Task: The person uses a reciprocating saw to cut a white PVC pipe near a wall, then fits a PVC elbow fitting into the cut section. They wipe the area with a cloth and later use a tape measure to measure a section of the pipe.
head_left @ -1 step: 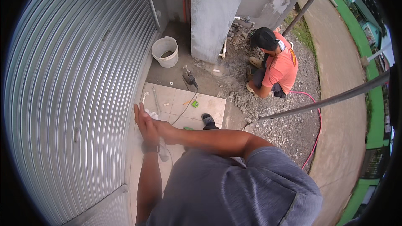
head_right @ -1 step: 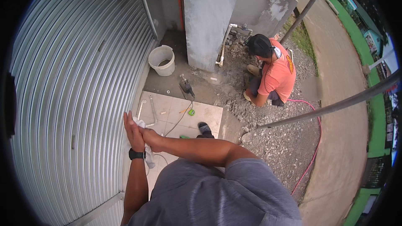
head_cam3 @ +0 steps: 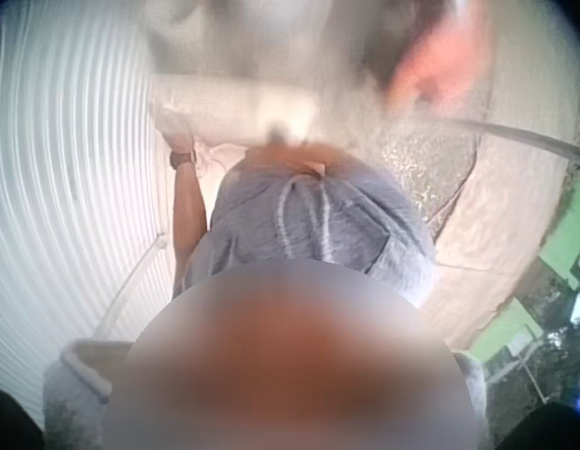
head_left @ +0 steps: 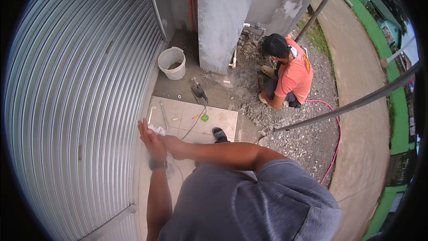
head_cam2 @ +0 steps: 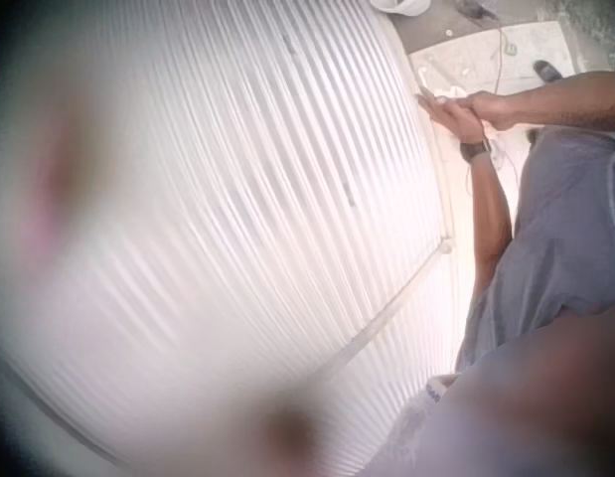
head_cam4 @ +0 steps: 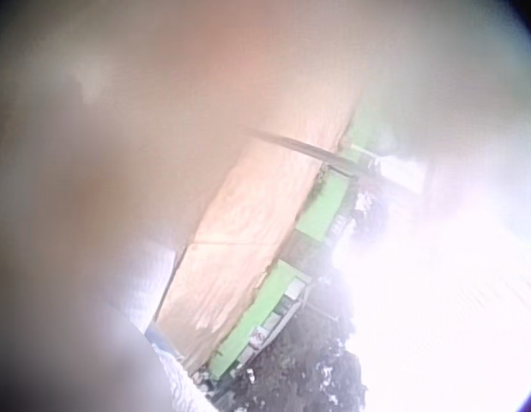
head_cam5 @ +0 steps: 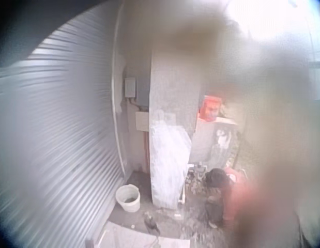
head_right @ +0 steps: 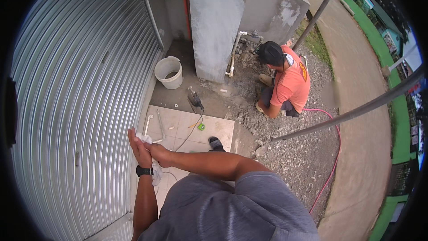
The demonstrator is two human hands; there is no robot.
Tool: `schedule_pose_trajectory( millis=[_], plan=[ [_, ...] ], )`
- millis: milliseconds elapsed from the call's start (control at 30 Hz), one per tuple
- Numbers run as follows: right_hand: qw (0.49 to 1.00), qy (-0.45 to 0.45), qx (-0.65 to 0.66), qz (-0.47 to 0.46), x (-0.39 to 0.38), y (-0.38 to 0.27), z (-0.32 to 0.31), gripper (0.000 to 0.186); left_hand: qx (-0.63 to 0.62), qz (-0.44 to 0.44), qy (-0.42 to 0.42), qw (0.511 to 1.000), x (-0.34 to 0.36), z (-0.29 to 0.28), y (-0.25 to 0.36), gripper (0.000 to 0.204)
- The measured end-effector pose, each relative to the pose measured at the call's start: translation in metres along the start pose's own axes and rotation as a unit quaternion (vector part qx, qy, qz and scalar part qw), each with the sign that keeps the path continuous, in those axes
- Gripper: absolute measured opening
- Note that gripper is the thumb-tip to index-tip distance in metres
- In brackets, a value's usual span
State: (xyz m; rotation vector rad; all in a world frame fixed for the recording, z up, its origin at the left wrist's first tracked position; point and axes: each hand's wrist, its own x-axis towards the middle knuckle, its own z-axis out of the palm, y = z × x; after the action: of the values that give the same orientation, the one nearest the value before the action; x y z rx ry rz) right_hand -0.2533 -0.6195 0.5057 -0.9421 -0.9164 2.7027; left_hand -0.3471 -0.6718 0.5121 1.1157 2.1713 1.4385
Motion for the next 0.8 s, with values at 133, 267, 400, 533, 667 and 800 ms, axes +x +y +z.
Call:
schedule_pose_trajectory(
  millis=[133,267,400,533,667,800],
  plan=[
    [0.965,-0.021,-0.262,0.014,-0.008,-0.006,-0.010,0.063,0.156,0.173,0.077,0.969,-0.016,-0.006,-0.076,0.062],
    [0.901,-0.048,-0.424,-0.080,-0.017,-0.015,-0.020,0.056,0.015,0.089,0.034,0.995,-0.035,-0.008,-0.173,0.056],
    [0.932,-0.088,-0.328,-0.124,-0.021,-0.010,-0.012,0.052,-0.557,-0.197,-0.006,0.806,-0.056,-0.008,-0.230,0.061],
    [0.837,-0.110,-0.495,-0.206,-0.021,0.012,0.003,0.052,-0.741,-0.207,-0.095,0.631,-0.035,-0.011,-0.215,0.077],
    [0.737,-0.100,-0.581,-0.330,-0.014,0.021,-0.011,0.042,-0.738,0.124,-0.374,0.548,0.014,-0.024,-0.154,0.082],
    [0.636,-0.042,-0.723,-0.267,0.001,0.017,-0.082,0.037,-0.677,-0.322,0.208,0.628,0.009,-0.085,-0.082,0.095]
  ],
)
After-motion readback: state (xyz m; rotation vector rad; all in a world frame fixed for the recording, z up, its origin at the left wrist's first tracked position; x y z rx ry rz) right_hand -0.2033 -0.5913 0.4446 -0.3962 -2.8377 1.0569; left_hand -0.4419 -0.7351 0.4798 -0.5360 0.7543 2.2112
